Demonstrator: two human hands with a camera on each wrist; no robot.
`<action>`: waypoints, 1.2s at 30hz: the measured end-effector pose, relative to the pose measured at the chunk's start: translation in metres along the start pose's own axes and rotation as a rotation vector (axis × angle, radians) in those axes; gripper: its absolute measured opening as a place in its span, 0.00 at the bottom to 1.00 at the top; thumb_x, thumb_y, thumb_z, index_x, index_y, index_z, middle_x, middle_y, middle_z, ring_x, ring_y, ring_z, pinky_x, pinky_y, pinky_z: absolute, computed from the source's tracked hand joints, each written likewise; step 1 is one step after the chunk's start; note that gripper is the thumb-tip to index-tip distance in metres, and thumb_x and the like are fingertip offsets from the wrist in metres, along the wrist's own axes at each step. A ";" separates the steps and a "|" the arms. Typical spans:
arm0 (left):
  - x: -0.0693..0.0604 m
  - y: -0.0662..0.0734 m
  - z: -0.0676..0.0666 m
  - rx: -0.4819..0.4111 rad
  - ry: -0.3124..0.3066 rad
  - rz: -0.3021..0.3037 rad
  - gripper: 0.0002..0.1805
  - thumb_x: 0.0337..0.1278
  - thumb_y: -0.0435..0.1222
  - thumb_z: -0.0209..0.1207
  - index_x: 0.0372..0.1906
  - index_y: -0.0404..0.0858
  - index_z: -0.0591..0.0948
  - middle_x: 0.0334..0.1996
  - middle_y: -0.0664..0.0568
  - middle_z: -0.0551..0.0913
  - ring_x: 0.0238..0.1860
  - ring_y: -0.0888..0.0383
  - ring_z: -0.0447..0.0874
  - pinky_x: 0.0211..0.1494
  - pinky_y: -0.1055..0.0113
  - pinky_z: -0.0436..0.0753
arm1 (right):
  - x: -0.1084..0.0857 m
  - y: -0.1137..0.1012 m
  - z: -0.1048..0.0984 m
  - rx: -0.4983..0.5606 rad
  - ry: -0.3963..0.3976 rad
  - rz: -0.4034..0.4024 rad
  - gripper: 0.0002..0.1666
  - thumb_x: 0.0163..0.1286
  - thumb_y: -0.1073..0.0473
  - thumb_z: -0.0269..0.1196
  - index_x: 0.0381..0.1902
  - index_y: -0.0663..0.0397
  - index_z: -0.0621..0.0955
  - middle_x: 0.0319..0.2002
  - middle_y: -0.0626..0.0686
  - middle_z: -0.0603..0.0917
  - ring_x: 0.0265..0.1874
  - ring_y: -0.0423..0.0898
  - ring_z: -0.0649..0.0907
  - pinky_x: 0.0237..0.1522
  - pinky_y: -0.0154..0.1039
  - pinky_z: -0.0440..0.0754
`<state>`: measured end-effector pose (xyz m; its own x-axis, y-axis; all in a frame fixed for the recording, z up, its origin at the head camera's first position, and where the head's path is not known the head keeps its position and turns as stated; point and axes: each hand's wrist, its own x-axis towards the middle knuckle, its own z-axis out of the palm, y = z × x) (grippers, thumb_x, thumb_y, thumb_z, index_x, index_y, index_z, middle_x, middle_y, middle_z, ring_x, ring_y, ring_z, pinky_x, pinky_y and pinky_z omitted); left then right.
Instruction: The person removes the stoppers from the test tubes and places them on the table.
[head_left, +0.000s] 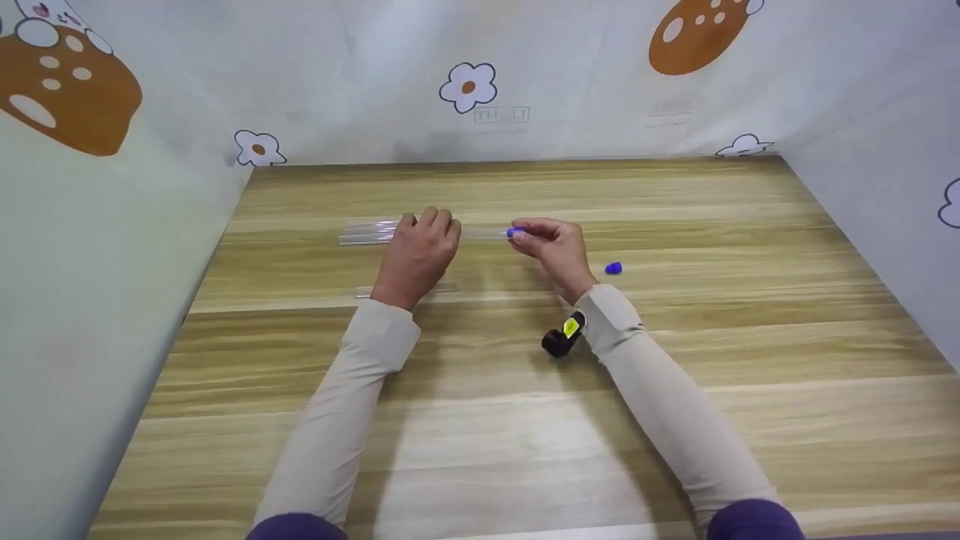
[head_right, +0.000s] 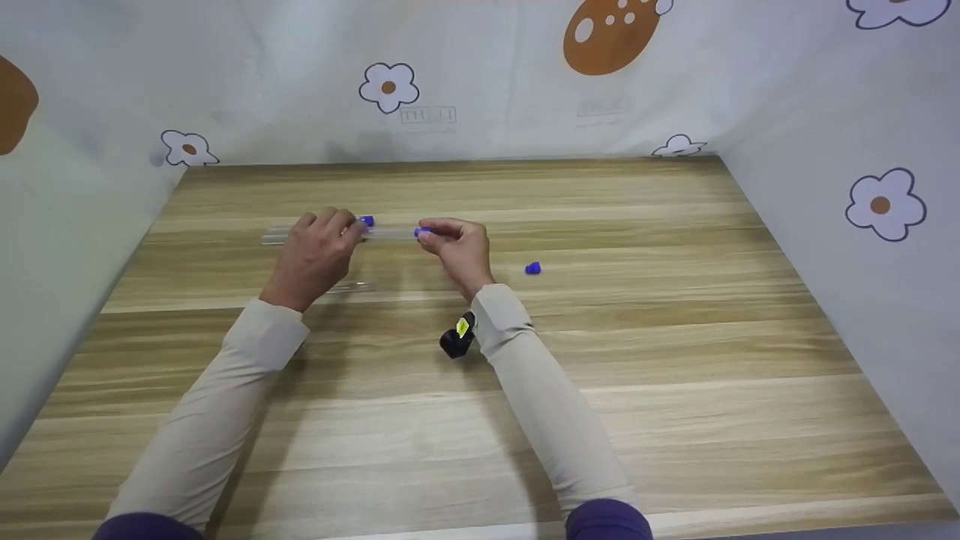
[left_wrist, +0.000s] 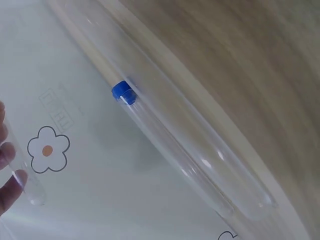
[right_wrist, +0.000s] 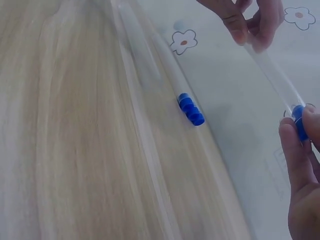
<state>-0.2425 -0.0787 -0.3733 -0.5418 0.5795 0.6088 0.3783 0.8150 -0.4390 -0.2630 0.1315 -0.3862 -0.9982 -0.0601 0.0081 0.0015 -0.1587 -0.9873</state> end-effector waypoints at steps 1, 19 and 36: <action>0.000 0.000 0.000 0.015 0.013 0.001 0.06 0.60 0.26 0.55 0.32 0.33 0.82 0.30 0.46 0.81 0.32 0.52 0.80 0.32 0.59 0.81 | 0.000 -0.001 0.000 0.011 -0.001 0.010 0.17 0.61 0.76 0.60 0.49 0.77 0.77 0.30 0.48 0.86 0.31 0.40 0.87 0.43 0.34 0.84; -0.008 0.005 0.004 0.069 0.149 -0.041 0.12 0.60 0.29 0.56 0.45 0.44 0.83 0.33 0.47 0.84 0.33 0.50 0.84 0.35 0.58 0.84 | -0.002 -0.005 0.008 0.099 0.000 -0.006 0.17 0.62 0.76 0.60 0.50 0.80 0.76 0.28 0.48 0.86 0.29 0.40 0.86 0.41 0.33 0.84; -0.013 0.002 0.010 0.070 0.202 -0.013 0.14 0.57 0.28 0.57 0.46 0.45 0.83 0.34 0.48 0.83 0.34 0.50 0.84 0.37 0.54 0.85 | -0.002 0.000 0.014 0.108 -0.025 -0.051 0.14 0.61 0.77 0.59 0.46 0.79 0.78 0.28 0.49 0.86 0.29 0.41 0.87 0.40 0.34 0.84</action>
<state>-0.2416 -0.0846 -0.3889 -0.3823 0.5647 0.7314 0.3159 0.8237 -0.4709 -0.2604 0.1180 -0.3839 -0.9952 -0.0739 0.0634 -0.0415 -0.2673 -0.9627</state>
